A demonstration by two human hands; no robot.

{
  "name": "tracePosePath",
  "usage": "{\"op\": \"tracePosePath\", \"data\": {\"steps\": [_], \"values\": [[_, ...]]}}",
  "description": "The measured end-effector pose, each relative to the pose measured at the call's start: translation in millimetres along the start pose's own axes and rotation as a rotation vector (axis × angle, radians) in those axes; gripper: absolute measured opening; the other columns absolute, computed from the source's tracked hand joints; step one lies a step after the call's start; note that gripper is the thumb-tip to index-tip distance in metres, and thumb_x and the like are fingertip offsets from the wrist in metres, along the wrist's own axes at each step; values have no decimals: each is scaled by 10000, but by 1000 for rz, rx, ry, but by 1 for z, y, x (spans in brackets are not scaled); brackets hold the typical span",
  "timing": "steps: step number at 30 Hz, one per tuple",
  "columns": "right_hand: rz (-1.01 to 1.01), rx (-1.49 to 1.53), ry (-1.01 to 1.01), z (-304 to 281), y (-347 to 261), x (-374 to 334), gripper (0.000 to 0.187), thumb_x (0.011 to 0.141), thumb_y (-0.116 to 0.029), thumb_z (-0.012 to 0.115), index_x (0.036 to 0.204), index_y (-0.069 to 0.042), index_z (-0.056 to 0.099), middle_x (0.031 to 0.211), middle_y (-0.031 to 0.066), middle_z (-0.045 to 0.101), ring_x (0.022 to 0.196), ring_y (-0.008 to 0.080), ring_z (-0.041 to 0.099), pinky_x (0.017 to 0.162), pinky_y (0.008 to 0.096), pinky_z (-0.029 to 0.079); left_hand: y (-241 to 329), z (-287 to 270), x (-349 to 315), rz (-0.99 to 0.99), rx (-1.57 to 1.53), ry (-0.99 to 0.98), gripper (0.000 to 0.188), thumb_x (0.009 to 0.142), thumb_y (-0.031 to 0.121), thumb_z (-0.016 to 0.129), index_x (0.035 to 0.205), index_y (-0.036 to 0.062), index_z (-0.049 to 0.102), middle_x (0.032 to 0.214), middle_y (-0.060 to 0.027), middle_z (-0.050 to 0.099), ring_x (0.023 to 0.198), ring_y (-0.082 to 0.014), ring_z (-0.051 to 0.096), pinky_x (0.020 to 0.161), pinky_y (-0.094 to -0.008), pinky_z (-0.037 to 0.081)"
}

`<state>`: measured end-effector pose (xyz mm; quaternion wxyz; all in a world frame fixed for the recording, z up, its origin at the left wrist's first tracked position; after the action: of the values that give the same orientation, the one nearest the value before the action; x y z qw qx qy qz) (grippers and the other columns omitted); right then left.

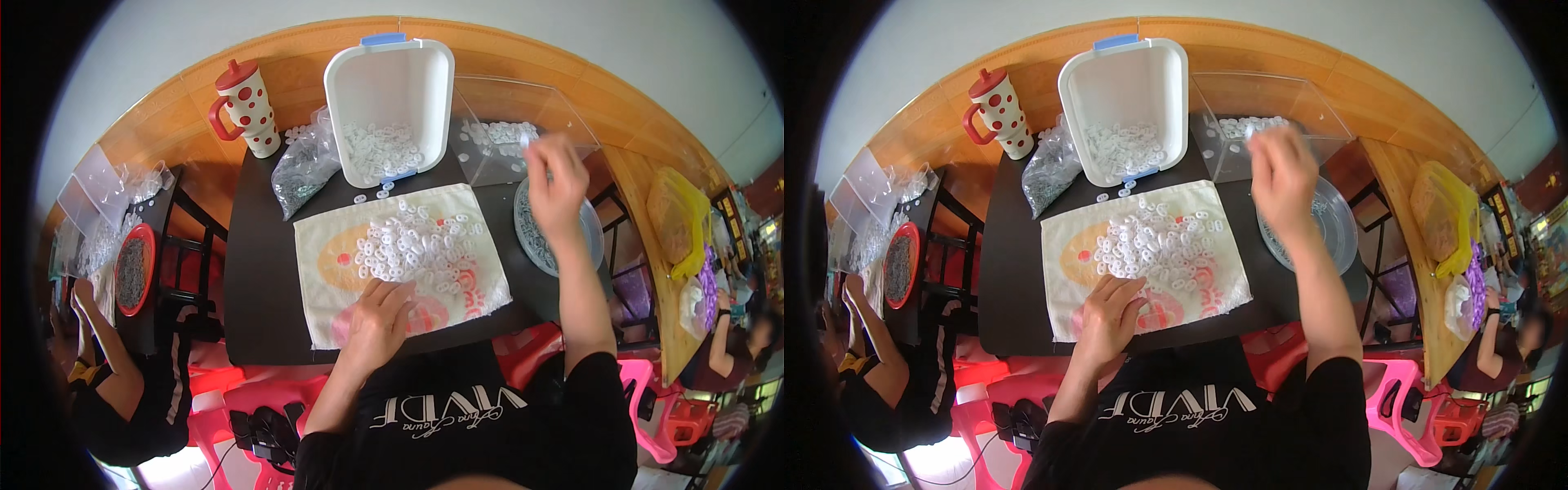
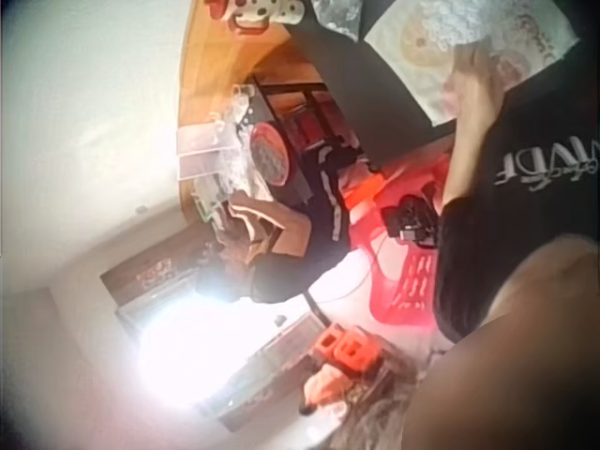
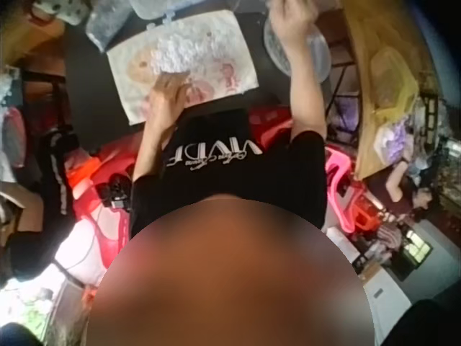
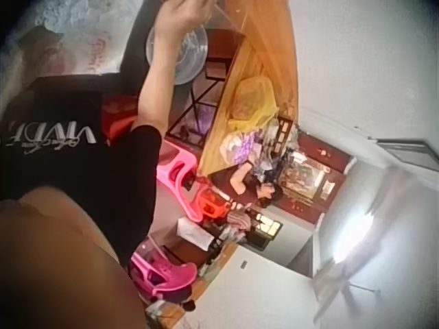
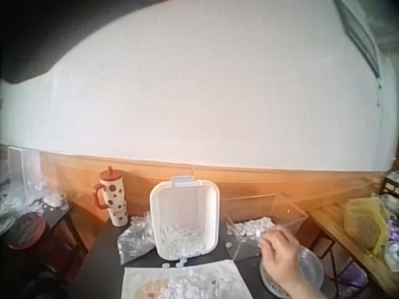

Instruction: The recorder is sorting and inspecting white plastic rings and components on a work table.

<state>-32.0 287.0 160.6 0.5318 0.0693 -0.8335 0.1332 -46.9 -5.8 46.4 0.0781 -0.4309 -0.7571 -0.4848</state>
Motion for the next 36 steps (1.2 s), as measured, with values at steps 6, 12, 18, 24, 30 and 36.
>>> {"op": "tracePosePath", "data": {"steps": [6, 12, 18, 24, 30, 36], "values": [[388, 357, -247, 12, 3, -32, 58, 865, 71, 666, 900, 26, 654, 817, 59, 616, 733, 122, 581, 642, 256, 459, -4, -1, -13, 106, 69, -16, 240, 695, -73, 649, 928, -22, 672, 932, -152, 641, 851, -348, 594, 733, -411, 514], [350, 407, -650, 16, -59, -112, 115, 807, 75, 671, 906, 17, 680, 846, 114, 629, 744, 254, 639, 640, 327, 494, -5, 0, -19, 75, 111, -36, 188, 722, -70, 715, 898, -10, 691, 894, -116, 650, 841, -317, 584, 713, -390, 501], [130, 218, -716, 39, -85, -110, 180, 780, 12, 693, 954, -32, 701, 868, 107, 600, 802, 290, 629, 670, 387, 504, 3, 8, -22, 77, 77, -42, 184, 721, -65, 719, 890, 1, 690, 887, -112, 631, 833, -321, 561, 722, -399, 485], [90, 157, -872, 46, -85, -111, 234, 754, 4, 698, 982, -45, 706, 944, 112, 593, 890, 295, 618, 701, 395, 503, 1, 7, -29, 58, 105, -33, 186, 720, -66, 718, 893, -5, 686, 891, -119, 630, 837, -325, 562, 725, -398, 486], [222, 267, -804, 26, -64, -110, 226, 770, 17, 677, 990, -24, 703, 935, 106, 600, 869, 307, 627, 724, 381, 510, 2, 3, -26, 74, 153, -16, 177, 730, -64, 716, 894, -9, 682, 909, -125, 633, 841, -331, 568, 730, -403, 488], [136, 199, -761, 37, -70, -107, 186, 770, 16, 672, 949, -25, 702, 899, 108, 594, 849, 308, 620, 712, 395, 503, 6, 11, -24, 86, 117, -18, 180, 729, -67, 715, 897, -11, 681, 912, -127, 631, 846, -329, 573, 735, -402, 489]]}}
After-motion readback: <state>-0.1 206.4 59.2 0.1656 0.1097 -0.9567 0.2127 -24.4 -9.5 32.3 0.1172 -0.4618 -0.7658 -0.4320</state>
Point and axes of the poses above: each hand's wrist, its own x-axis towards the middle knuckle, its own z-axis out of the palm, y = z × x, the point moved 1 cm from there along x, towards the middle knuckle
